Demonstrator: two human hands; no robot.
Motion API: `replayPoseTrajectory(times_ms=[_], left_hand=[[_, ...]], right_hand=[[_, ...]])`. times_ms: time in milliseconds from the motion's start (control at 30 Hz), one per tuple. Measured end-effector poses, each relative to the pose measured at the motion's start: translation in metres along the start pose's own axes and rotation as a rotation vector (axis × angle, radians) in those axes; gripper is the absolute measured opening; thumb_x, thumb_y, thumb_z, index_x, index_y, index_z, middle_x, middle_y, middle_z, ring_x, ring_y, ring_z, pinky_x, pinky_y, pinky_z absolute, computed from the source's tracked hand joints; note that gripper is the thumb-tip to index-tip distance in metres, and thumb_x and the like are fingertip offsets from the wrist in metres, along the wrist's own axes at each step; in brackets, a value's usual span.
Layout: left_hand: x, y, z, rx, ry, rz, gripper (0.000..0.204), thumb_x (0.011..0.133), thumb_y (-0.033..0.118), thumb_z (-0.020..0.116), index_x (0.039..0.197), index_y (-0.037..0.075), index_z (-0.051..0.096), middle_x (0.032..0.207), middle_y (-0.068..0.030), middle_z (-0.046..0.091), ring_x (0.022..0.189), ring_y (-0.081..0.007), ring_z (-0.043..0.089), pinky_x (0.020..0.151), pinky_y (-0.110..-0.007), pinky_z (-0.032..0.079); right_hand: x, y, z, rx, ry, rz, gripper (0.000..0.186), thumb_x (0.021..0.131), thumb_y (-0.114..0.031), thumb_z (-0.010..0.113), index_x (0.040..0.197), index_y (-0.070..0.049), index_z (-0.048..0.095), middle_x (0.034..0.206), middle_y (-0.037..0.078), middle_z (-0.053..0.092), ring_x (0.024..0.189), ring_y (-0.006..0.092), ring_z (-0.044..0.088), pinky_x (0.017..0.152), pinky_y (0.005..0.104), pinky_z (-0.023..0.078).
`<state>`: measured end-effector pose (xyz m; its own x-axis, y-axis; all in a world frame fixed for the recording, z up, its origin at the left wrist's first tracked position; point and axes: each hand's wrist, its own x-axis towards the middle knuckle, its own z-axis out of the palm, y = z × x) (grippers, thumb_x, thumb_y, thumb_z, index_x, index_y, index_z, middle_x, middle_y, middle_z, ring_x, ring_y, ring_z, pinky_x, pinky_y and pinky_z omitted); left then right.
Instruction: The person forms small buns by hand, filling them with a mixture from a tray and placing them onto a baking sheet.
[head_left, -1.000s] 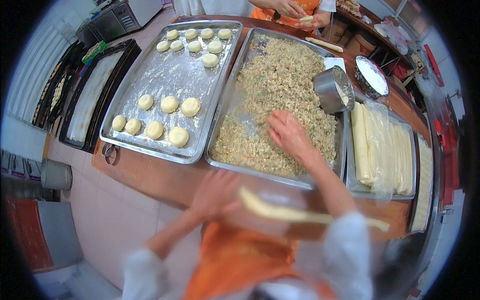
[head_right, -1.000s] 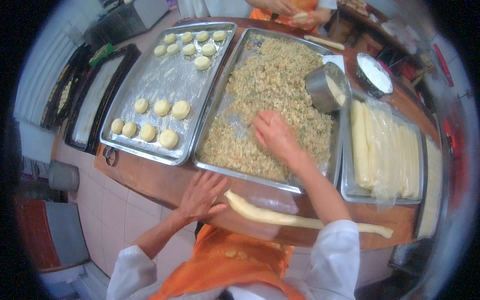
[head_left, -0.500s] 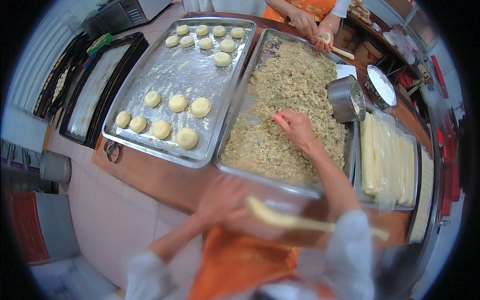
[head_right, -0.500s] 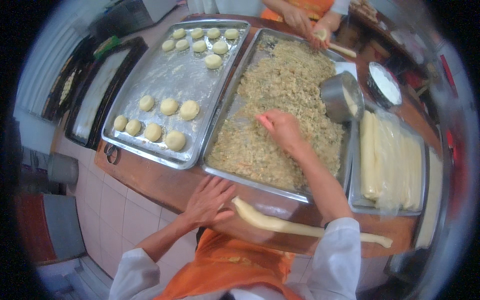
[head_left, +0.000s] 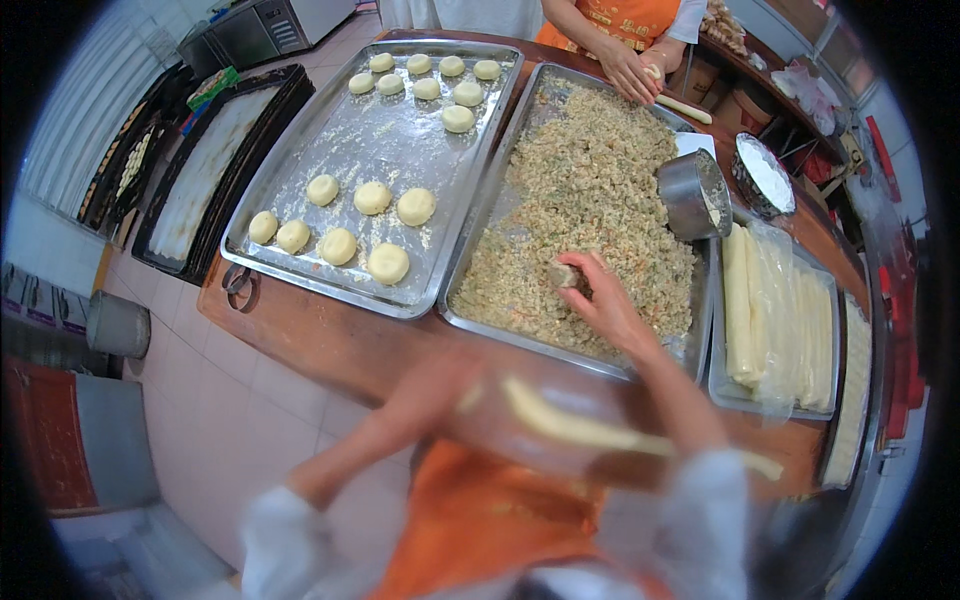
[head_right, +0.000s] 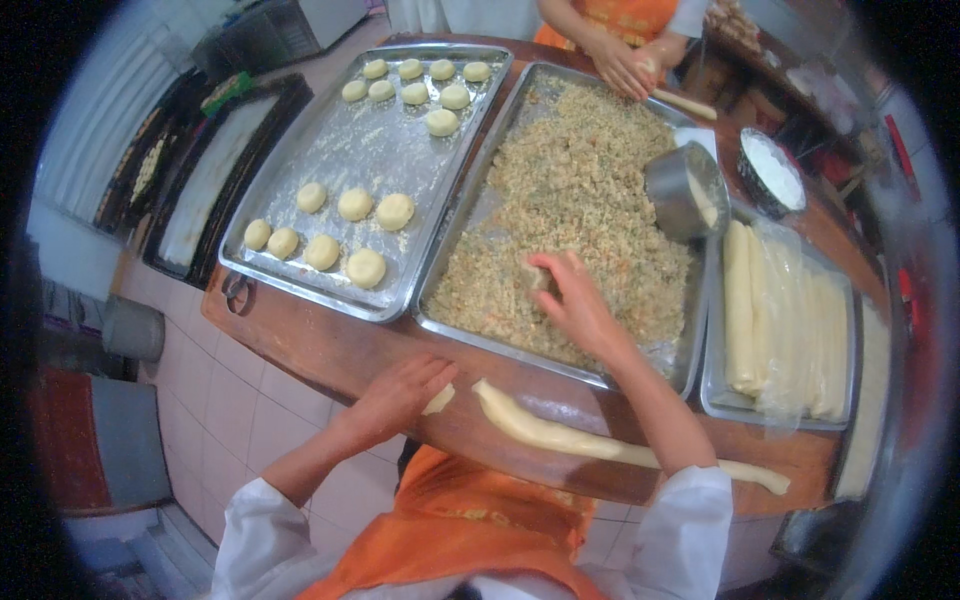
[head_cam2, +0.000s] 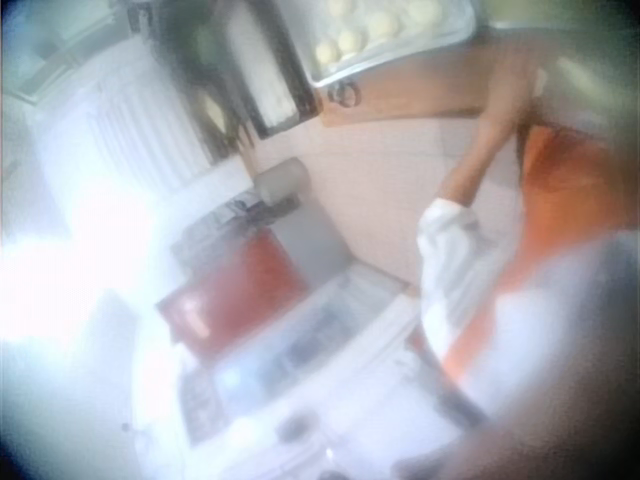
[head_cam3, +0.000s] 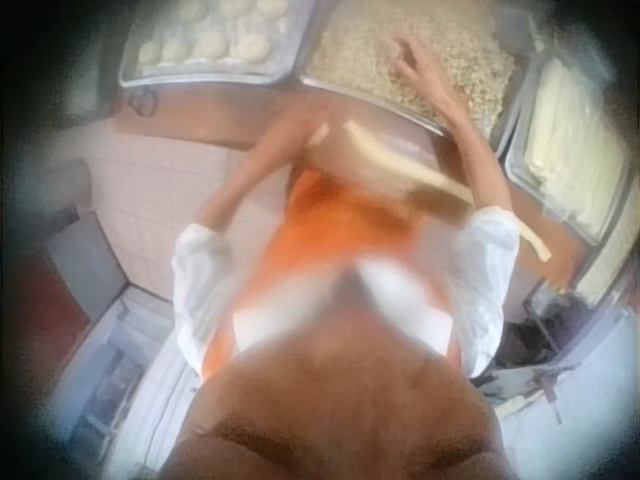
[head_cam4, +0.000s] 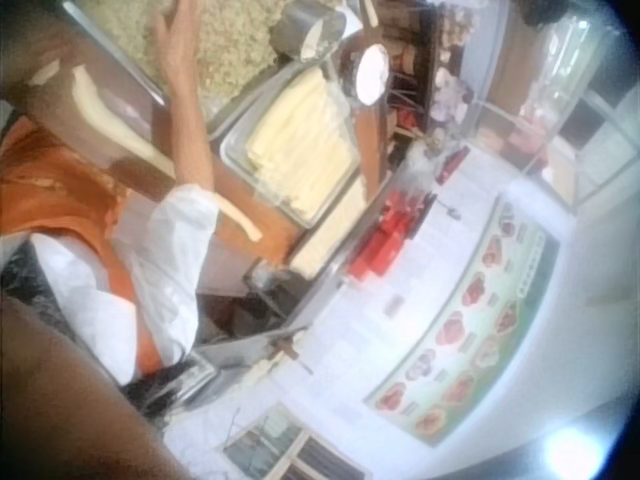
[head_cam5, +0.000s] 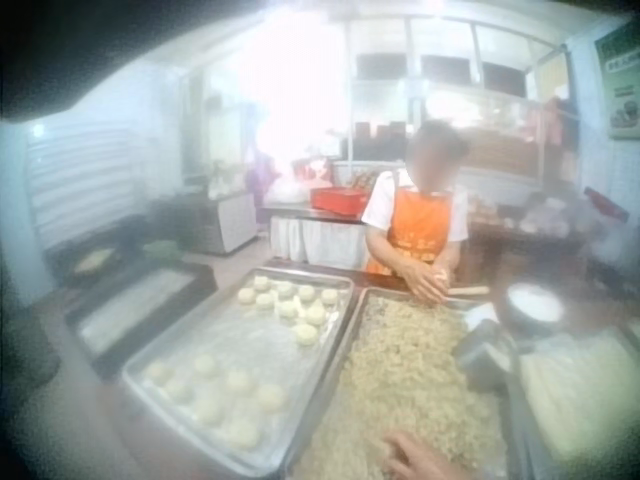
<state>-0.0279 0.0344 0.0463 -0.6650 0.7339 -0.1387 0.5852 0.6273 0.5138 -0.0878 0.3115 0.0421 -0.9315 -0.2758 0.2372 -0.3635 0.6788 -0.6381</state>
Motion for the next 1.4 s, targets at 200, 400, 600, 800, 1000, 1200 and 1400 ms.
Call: replayPoseTrajectory(times_ms=[200,400,600,800,1000,1200,1400], left_hand=[[0.006,0.009,-0.035,0.056,-0.220,-0.090,0.032,0.066,0.012,0.061,0.095,0.002,0.051,0.095,-0.0109,0.052,0.090,-0.0271,0.050,0.075,-0.038,0.042],[-0.009,-0.022,-0.009,-1.393,-0.062,0.025,0.025,0.074,0.020,0.060,0.093,0.007,0.049,0.103,-0.0146,0.055,0.097,-0.0297,0.053,0.083,-0.042,0.043],[0.020,0.002,0.009,-1.515,0.069,-0.031,0.035,0.076,0.023,0.056,0.106,0.009,0.045,0.095,-0.0185,0.057,0.090,-0.0325,0.056,0.083,-0.042,0.043],[0.030,0.021,0.006,-2.133,0.000,-0.100,0.046,0.079,0.029,0.050,0.119,0.007,0.039,0.095,-0.0178,0.057,0.086,-0.0307,0.056,0.077,-0.039,0.044],[0.031,0.027,0.003,-2.231,0.045,-0.169,0.055,0.080,0.030,0.049,0.125,0.004,0.035,0.095,-0.0174,0.056,0.085,-0.0295,0.057,0.075,-0.035,0.045],[0.033,0.027,0.008,-2.345,0.073,-0.263,0.052,0.079,0.031,0.052,0.122,0.004,0.039,0.098,-0.0176,0.056,0.087,-0.0293,0.056,0.074,-0.037,0.047],[0.043,0.034,0.006,-2.428,0.072,-0.230,0.049,0.081,0.029,0.051,0.122,0.005,0.040,0.110,-0.0187,0.051,0.098,-0.0310,0.053,0.081,-0.040,0.046]], right_hand=[[-0.009,-0.013,-0.022,-0.269,0.037,0.019,0.040,0.078,-0.008,0.058,0.114,-0.007,0.042,0.106,0.017,0.052,0.093,0.0318,0.053,0.078,0.0398,0.044],[-0.003,-0.022,-0.009,-0.430,-0.062,0.165,0.040,0.080,-0.018,0.057,0.113,-0.007,0.040,0.098,0.019,0.052,0.081,0.0351,0.055,0.067,0.0433,0.046],[0.016,-0.002,0.018,-0.545,0.034,0.012,0.024,0.079,-0.026,0.058,0.083,-0.004,0.049,0.080,0.015,0.053,0.064,0.0315,0.056,0.054,0.0413,0.046],[0.034,0.006,0.037,-0.543,0.078,-0.034,0.024,0.080,-0.025,0.058,0.071,-0.006,0.046,0.068,0.011,0.054,0.057,0.0297,0.055,0.051,0.0403,0.045],[0.036,0.003,0.026,-0.152,0.159,0.115,0.018,0.082,-0.022,0.054,0.078,-0.004,0.051,0.064,0.009,0.057,0.058,0.0221,0.057,0.052,0.0365,0.043],[0.033,0.008,0.016,0.494,0.461,0.257,0.024,0.086,-0.026,0.050,0.078,-0.005,0.057,0.062,0.001,0.053,0.055,0.0094,0.048,0.049,0.0255,0.037],[0.023,0.008,0.000,0.687,0.293,0.467,0.039,0.091,-0.035,0.043,0.062,-0.009,0.046,0.061,-0.001,0.048,0.045,0.0047,0.037,0.041,0.0203,0.030]])
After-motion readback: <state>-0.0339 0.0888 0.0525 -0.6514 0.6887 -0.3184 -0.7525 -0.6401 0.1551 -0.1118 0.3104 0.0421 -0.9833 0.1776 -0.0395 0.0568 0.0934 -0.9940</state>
